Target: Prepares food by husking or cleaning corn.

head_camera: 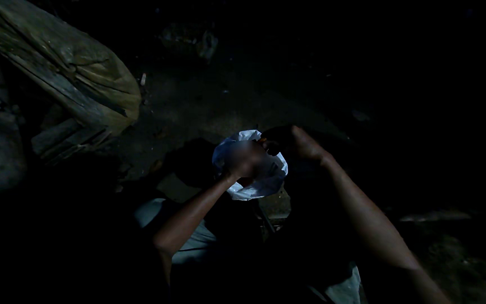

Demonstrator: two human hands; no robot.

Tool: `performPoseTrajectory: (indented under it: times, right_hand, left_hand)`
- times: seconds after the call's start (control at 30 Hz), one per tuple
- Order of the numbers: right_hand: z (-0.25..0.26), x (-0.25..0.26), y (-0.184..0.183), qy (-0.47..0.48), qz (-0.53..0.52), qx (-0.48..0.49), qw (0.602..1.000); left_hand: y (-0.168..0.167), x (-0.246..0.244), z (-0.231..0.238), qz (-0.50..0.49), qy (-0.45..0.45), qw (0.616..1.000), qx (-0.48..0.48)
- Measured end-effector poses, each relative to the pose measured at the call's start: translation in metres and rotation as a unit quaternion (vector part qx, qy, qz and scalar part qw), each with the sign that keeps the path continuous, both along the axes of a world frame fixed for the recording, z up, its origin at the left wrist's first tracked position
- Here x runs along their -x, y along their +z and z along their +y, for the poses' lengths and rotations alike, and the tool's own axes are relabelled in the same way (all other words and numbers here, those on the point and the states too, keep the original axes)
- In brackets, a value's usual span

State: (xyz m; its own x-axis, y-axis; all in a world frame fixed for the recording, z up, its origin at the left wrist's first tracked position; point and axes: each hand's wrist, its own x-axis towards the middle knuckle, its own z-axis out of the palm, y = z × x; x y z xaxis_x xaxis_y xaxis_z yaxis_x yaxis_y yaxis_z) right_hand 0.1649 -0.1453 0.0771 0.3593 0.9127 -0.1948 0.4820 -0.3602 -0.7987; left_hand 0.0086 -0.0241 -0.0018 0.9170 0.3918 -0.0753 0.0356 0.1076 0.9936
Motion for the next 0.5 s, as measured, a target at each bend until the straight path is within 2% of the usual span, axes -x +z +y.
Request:
performPoseTrajectory:
  times: [0.5]
  right_hand:
    - [0.003,0.013,0.013,-0.007,-0.027,0.026,0.999]
  left_hand:
    - [0.0,-0.001,0.0,0.016,0.01,0.996,-0.082]
